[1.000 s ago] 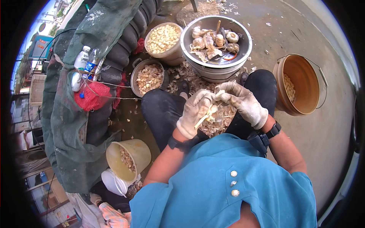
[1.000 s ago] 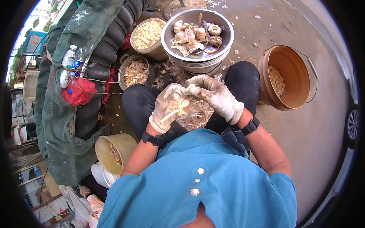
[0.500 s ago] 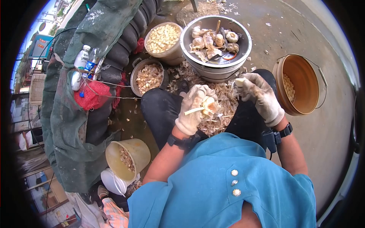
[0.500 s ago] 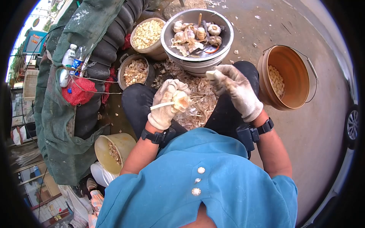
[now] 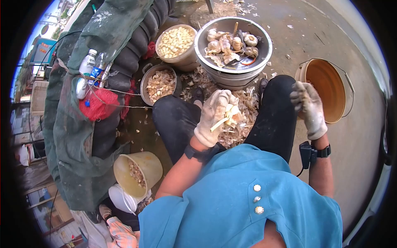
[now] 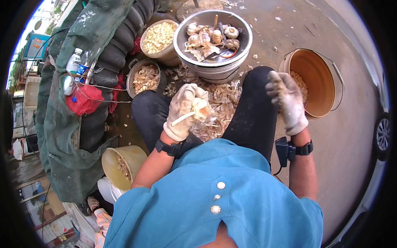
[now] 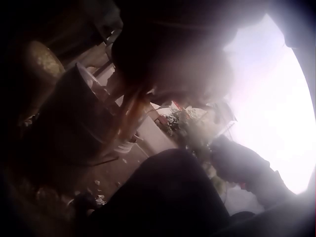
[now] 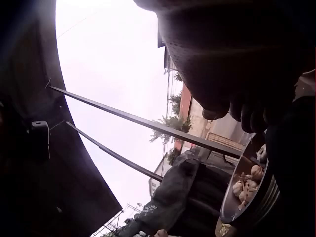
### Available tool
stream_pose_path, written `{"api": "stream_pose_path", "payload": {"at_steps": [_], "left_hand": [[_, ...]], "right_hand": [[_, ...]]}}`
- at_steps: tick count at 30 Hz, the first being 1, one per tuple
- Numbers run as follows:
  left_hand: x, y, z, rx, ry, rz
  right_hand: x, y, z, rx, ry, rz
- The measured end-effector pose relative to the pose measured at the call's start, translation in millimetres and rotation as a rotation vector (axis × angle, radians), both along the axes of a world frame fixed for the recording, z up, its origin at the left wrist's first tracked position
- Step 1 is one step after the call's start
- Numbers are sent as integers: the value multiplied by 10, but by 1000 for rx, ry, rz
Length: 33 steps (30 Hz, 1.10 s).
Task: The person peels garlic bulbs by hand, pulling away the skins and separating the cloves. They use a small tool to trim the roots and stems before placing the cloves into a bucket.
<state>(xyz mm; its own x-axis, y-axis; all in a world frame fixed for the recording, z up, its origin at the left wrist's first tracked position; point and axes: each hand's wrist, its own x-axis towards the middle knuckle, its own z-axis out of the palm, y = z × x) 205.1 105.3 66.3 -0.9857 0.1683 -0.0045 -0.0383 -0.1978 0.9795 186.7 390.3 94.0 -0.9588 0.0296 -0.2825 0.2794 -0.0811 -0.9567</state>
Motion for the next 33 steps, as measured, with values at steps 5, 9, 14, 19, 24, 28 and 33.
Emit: {"api": "stream_pose_path", "payload": {"at_steps": [5, 9, 14, 19, 24, 28, 33], "left_hand": [[-4, 30, 54, -127, 59, 12], [-21, -5, -22, -535, 445, 137], [12, -25, -59, -465, 356, 236], [30, -113, 8, -448, 226, 225], [16, -172, -64, -70, -63, 227], [5, -186, -15, -139, 9, 213], [14, -90, -9, 40, -39, 272]], "right_hand": [[141, -989, 64, 221, -87, 524], [159, -1218, 3, 316, 46, 516], [232, -1415, 44, 306, 76, 415], [220, -1440, -46, 161, 113, 400], [172, -1321, -31, -245, -179, 477], [138, -1200, -73, -217, -148, 548], [147, -1210, -172, -256, -254, 492]]}}
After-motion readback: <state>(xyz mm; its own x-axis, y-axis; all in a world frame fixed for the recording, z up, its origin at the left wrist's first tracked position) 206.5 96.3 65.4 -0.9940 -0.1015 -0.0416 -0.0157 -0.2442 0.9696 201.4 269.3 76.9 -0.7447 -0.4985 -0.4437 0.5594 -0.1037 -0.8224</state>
